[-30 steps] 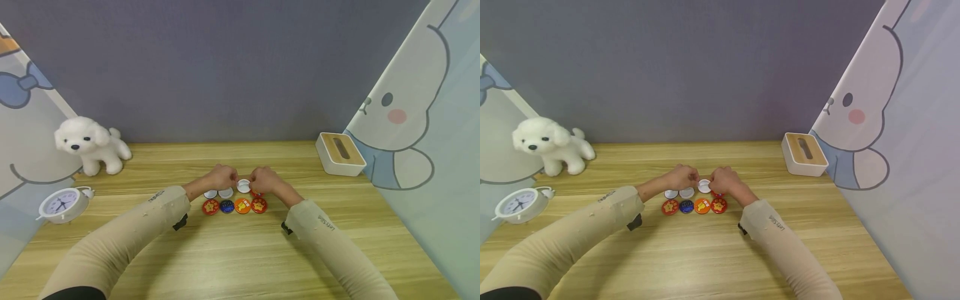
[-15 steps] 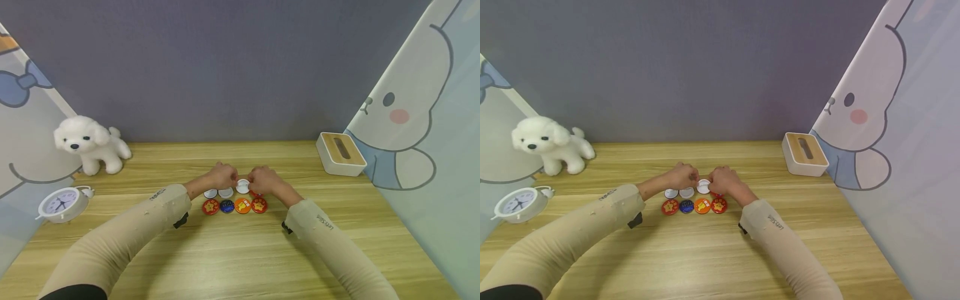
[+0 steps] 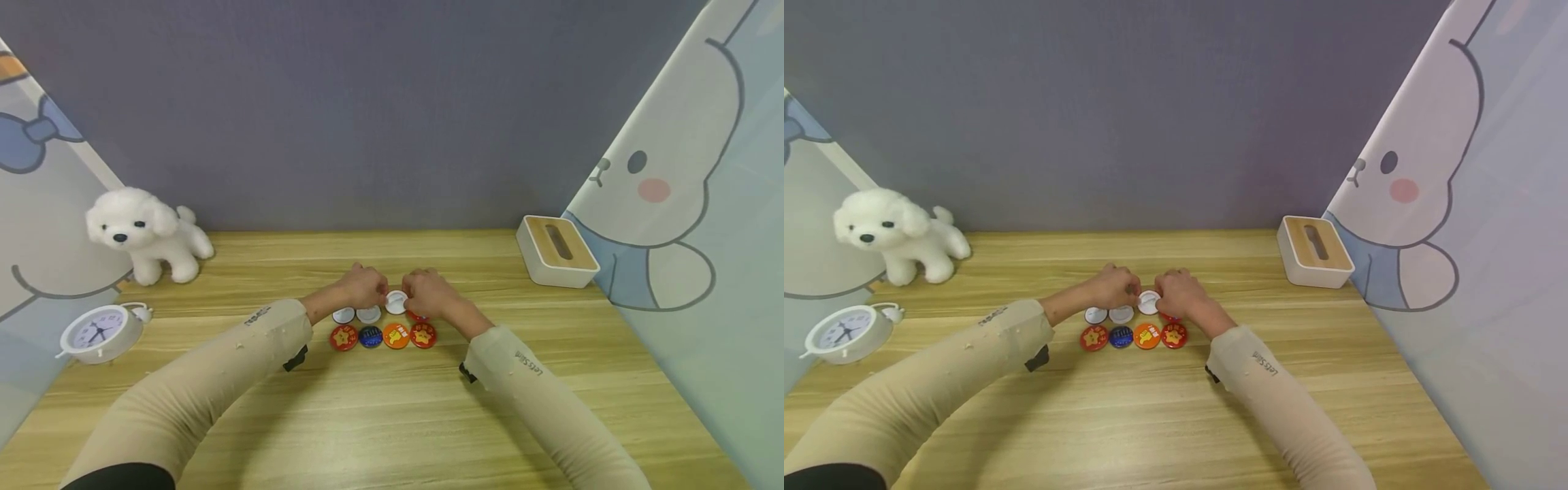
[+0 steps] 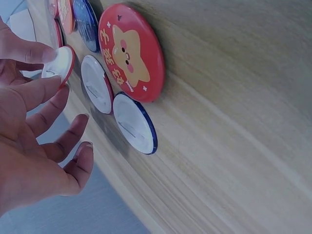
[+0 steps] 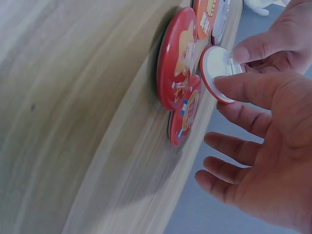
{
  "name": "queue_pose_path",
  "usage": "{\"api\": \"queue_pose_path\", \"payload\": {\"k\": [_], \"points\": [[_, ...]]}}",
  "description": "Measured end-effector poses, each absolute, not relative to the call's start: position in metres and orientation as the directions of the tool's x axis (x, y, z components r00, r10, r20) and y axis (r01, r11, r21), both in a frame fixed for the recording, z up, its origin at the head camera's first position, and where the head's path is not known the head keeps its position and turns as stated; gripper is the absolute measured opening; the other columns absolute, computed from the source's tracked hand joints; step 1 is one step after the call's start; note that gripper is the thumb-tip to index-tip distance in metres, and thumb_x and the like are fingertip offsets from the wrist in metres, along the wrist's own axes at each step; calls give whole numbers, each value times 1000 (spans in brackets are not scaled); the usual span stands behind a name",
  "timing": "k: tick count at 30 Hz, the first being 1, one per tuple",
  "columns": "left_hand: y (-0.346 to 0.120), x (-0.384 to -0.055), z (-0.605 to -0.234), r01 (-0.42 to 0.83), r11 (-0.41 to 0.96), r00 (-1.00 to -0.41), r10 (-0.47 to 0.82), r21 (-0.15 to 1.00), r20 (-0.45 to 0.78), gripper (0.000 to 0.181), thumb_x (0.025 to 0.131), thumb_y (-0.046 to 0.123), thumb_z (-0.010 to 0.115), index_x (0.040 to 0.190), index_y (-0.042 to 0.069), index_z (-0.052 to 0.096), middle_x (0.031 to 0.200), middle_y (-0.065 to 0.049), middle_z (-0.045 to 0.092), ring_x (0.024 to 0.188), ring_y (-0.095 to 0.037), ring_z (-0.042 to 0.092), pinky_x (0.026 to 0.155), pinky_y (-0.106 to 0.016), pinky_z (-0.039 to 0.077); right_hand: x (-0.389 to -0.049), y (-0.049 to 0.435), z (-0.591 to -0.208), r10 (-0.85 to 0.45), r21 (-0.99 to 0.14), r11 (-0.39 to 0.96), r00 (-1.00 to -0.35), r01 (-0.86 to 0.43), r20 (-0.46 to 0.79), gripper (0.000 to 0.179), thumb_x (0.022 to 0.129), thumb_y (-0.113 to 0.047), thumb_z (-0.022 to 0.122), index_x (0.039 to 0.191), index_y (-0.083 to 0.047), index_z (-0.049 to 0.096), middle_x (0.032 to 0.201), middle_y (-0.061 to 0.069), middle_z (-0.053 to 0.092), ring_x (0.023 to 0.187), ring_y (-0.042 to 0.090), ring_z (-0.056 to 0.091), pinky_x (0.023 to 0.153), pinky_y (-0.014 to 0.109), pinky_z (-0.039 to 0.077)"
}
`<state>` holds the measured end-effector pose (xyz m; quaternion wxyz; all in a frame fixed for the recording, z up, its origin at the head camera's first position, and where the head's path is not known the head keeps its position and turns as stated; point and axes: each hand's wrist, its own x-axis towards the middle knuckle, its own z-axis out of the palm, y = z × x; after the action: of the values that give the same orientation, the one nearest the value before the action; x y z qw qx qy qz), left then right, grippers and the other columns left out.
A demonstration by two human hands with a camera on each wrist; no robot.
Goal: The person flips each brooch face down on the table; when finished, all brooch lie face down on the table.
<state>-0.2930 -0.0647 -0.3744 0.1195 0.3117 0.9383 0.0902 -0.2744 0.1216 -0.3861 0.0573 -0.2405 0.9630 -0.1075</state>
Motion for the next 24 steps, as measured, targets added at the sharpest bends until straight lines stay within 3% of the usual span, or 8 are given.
{"api": "queue_pose_path", "payload": {"k": [10,17,24], "points": [[-64,-296,-375,549,790,-780,602,273,-173,17,95,25,67,99,11,75,100,-1,76,95,-20,66,99,-45,34,-275,120,-382,-465,-236,869,-880,-434,-95,15,90,-14,61,94,-9,75,131,16,65,136,41,48,111,56,39],[-64,-296,-374,564,786,-777,609,252,-160,17,95,26,68,97,11,75,99,0,76,92,-19,66,95,-43,35,-277,120,-384,-491,-216,859,-868,-465,-82,14,88,-13,61,89,-8,74,116,12,71,133,35,52,116,53,32],[-62,-294,-372,525,812,-794,576,255,-197,17,95,27,67,100,13,74,104,0,76,96,-20,66,99,-44,34,-277,119,-382,-492,-185,863,-865,-470,-97,14,89,-14,60,86,-9,73,113,11,71,132,33,52,117,51,32]]}}
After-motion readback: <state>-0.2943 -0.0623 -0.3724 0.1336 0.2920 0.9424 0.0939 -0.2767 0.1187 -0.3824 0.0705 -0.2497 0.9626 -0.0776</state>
